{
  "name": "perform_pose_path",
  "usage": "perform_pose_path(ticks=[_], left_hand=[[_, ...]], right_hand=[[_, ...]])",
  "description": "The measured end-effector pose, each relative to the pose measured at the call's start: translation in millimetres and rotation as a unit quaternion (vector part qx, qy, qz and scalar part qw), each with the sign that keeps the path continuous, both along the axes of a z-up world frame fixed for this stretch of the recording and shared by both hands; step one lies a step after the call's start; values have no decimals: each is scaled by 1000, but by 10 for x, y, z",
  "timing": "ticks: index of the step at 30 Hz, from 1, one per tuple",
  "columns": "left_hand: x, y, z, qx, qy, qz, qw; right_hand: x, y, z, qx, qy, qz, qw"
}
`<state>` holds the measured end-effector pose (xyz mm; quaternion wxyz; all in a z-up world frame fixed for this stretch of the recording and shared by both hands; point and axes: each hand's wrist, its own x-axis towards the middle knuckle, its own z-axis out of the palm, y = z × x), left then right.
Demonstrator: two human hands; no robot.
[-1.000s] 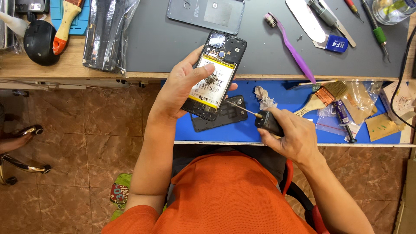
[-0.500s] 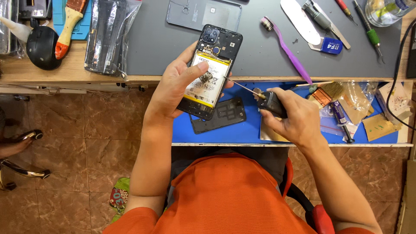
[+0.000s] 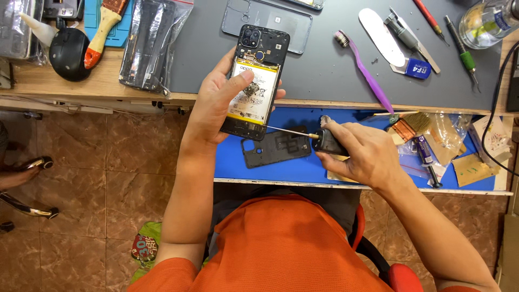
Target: The person applies adhesive to the edges of a smartphone back cover and then uses a screwdriver to remove screws from the internal frame of a disassembled smartphone.
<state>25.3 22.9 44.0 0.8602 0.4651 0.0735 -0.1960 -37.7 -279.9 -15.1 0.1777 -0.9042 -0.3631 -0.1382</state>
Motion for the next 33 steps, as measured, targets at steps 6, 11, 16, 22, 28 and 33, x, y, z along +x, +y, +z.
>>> perform_pose_path(ticks=[6, 11, 16, 22, 28, 33], left_hand=[[-10, 18, -16, -13, -2, 6, 1000], [-27, 26, -87, -32, 2, 27, 999], [-28, 11, -41, -19, 12, 38, 999], [-25, 14, -55, -25, 8, 38, 999], [-37, -16, -88, -35, 7, 64, 997], [-65, -53, -61, -22, 0, 82, 996]], right_hand=[[29, -31, 21, -24, 5, -18, 1000], [-33, -15, -27, -3, 0, 1, 1000], [-53, 15, -31, 16, 13, 6, 1000], [-77, 75, -4, 27, 27, 8, 999], [-82, 59, -52, 23, 26, -5, 999], [-121, 65, -122, 21, 13, -24, 999]])
